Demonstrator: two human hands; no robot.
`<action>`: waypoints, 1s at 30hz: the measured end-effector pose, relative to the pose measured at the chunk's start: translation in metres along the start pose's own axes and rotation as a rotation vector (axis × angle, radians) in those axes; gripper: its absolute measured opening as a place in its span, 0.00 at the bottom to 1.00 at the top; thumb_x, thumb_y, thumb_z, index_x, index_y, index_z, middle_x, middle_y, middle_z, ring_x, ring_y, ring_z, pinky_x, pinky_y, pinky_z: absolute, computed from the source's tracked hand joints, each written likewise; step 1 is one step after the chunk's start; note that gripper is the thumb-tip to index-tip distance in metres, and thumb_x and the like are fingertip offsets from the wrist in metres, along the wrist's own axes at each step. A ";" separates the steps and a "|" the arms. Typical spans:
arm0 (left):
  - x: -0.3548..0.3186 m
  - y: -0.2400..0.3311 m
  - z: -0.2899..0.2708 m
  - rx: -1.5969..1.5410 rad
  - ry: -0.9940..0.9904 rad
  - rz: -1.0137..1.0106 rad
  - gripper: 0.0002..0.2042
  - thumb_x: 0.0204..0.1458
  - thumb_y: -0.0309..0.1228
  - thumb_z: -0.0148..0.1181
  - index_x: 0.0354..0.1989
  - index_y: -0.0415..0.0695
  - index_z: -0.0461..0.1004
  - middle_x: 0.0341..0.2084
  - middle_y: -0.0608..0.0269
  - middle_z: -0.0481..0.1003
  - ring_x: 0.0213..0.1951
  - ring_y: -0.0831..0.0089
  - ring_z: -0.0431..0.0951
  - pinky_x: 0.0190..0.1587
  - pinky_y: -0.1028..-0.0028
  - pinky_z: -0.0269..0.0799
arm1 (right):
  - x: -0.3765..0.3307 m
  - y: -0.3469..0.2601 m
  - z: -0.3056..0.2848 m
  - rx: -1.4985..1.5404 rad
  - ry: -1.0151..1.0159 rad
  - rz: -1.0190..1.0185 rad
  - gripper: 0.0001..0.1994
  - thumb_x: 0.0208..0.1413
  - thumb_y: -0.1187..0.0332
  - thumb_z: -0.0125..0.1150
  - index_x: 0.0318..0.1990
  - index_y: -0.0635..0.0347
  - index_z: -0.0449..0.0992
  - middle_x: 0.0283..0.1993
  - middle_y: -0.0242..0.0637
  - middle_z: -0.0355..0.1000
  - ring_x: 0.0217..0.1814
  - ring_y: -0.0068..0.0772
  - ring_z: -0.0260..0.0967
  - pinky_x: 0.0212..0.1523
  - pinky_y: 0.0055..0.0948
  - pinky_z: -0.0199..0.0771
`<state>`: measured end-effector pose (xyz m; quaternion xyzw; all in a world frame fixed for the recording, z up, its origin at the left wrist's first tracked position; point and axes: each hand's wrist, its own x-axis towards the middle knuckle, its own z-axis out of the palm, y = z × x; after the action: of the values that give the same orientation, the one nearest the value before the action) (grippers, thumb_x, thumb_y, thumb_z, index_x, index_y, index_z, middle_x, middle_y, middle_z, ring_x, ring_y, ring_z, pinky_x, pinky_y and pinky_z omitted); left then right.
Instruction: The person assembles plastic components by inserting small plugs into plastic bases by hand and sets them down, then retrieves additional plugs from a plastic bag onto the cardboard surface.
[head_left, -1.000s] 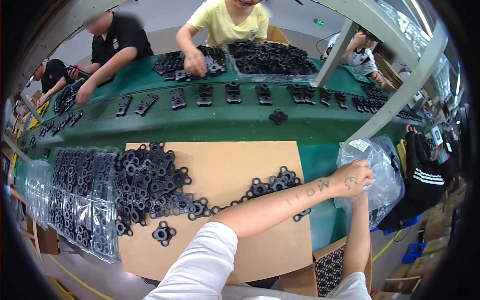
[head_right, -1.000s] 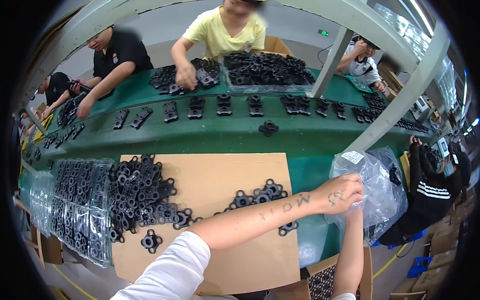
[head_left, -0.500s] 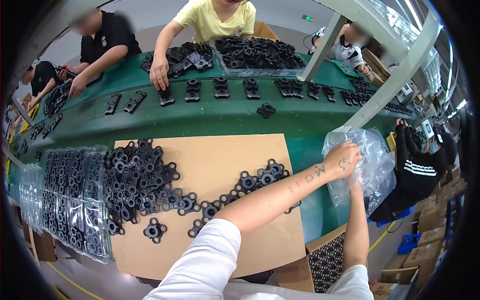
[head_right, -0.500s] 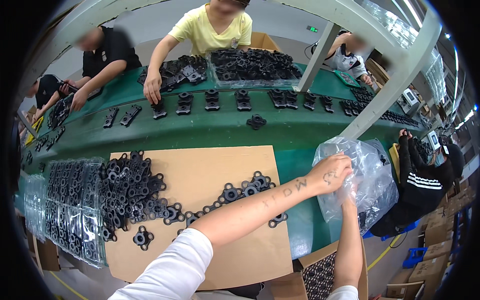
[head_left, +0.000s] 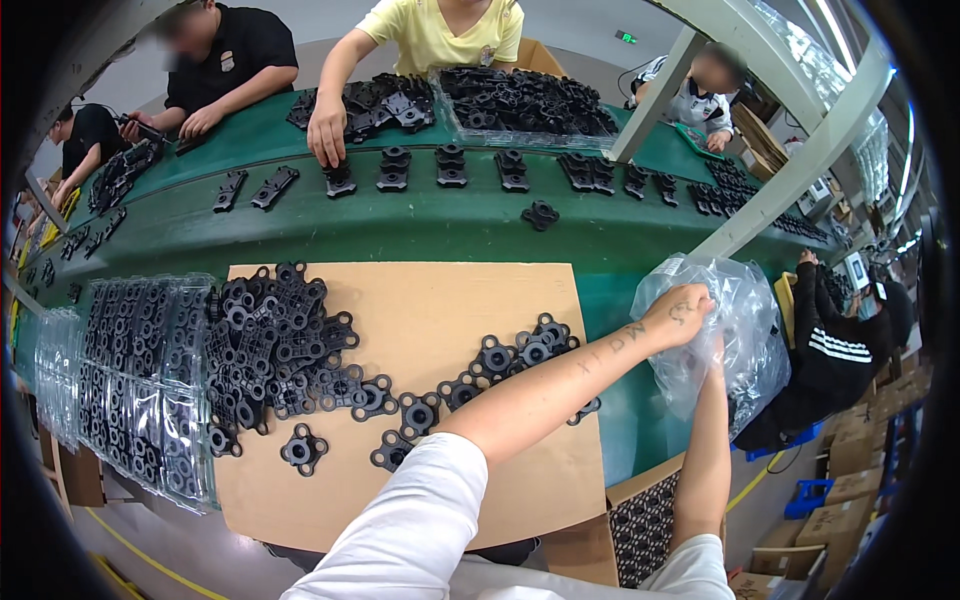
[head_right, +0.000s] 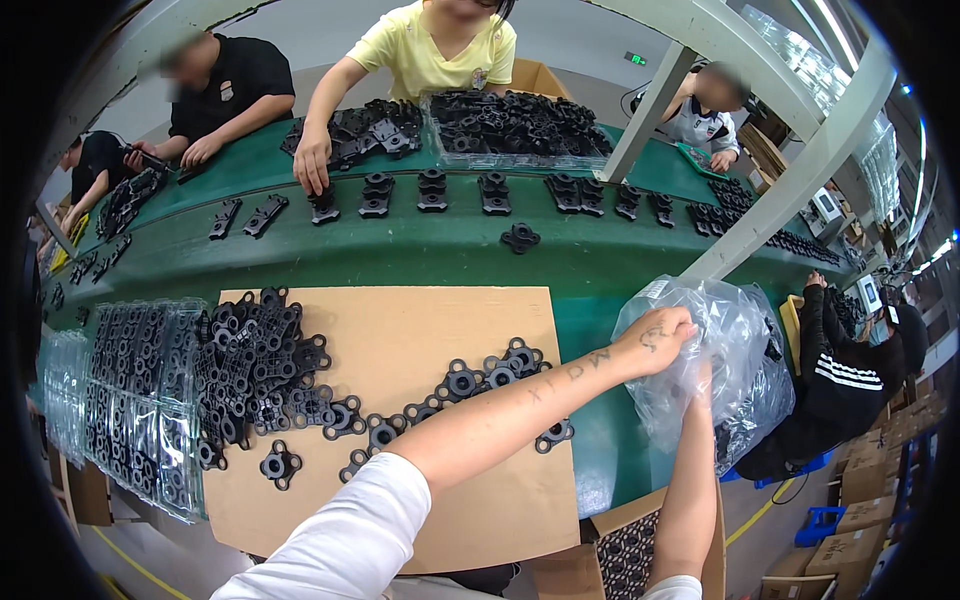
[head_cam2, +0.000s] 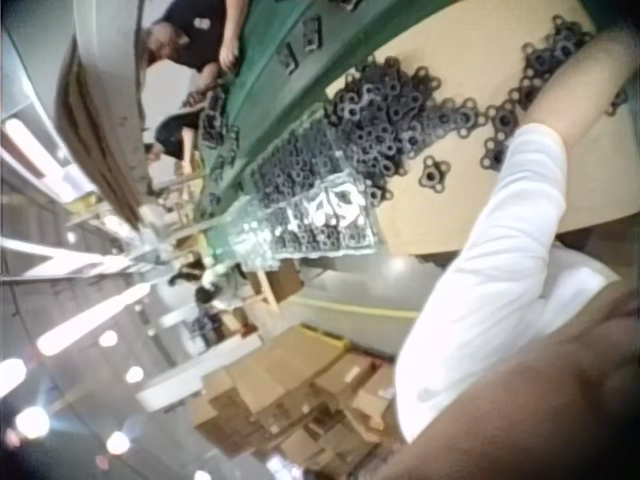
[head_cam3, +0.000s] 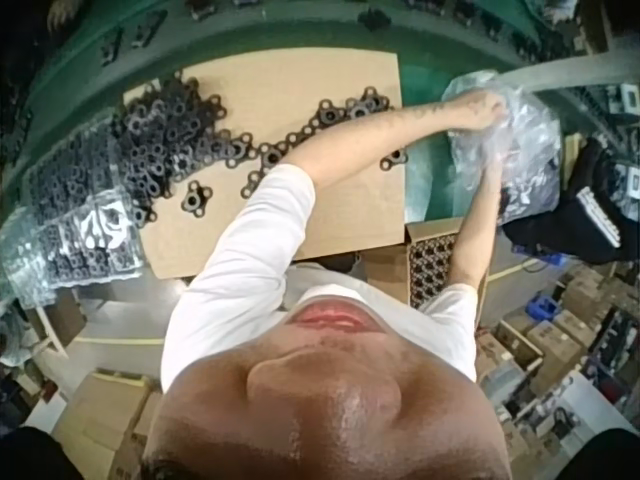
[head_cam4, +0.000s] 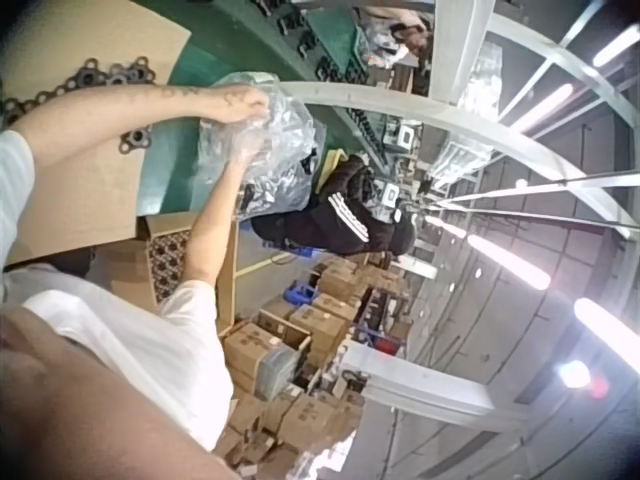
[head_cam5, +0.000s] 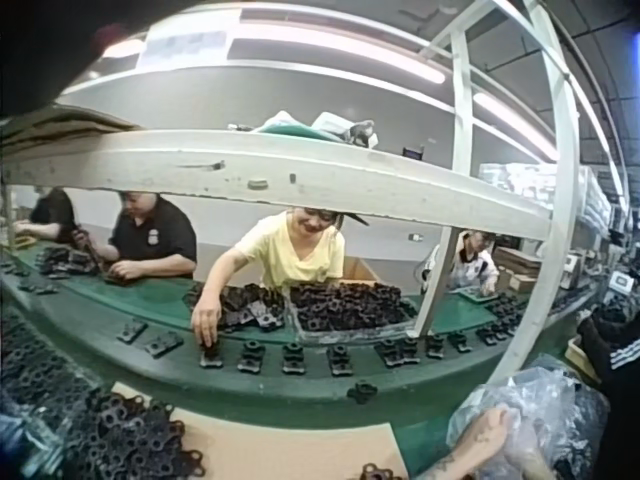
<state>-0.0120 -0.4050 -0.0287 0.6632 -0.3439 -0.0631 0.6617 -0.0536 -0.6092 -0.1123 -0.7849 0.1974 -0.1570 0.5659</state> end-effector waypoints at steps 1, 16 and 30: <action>0.000 0.002 -0.001 -0.001 -0.016 -0.009 0.11 0.55 0.31 0.48 0.26 0.36 0.69 0.24 0.52 0.74 0.27 0.55 0.71 0.34 0.62 0.67 | -0.012 -0.016 0.005 -0.367 0.035 -0.095 0.16 0.56 0.64 0.53 0.48 0.65 0.72 0.38 0.43 0.75 0.38 0.39 0.74 0.37 0.35 0.74; 0.009 -0.050 0.002 0.192 0.098 -0.073 0.11 0.54 0.32 0.50 0.27 0.37 0.72 0.23 0.50 0.76 0.27 0.50 0.74 0.33 0.60 0.69 | -0.090 -0.050 0.013 -1.191 -0.019 -0.419 0.17 0.48 0.77 0.49 0.47 0.66 0.70 0.36 0.55 0.73 0.34 0.62 0.71 0.34 0.47 0.71; -0.005 -0.049 0.000 0.425 -0.012 -0.277 0.15 0.50 0.38 0.52 0.27 0.39 0.78 0.29 0.46 0.78 0.36 0.47 0.77 0.59 0.39 0.48 | -0.149 -0.114 0.000 -0.606 -0.208 -0.162 0.14 0.49 0.79 0.49 0.44 0.70 0.71 0.40 0.51 0.73 0.34 0.47 0.70 0.39 0.35 0.70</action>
<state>0.0026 -0.4083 -0.0753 0.8279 -0.2593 -0.0834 0.4903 -0.1686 -0.5047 -0.0077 -0.9426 0.1134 -0.0546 0.3094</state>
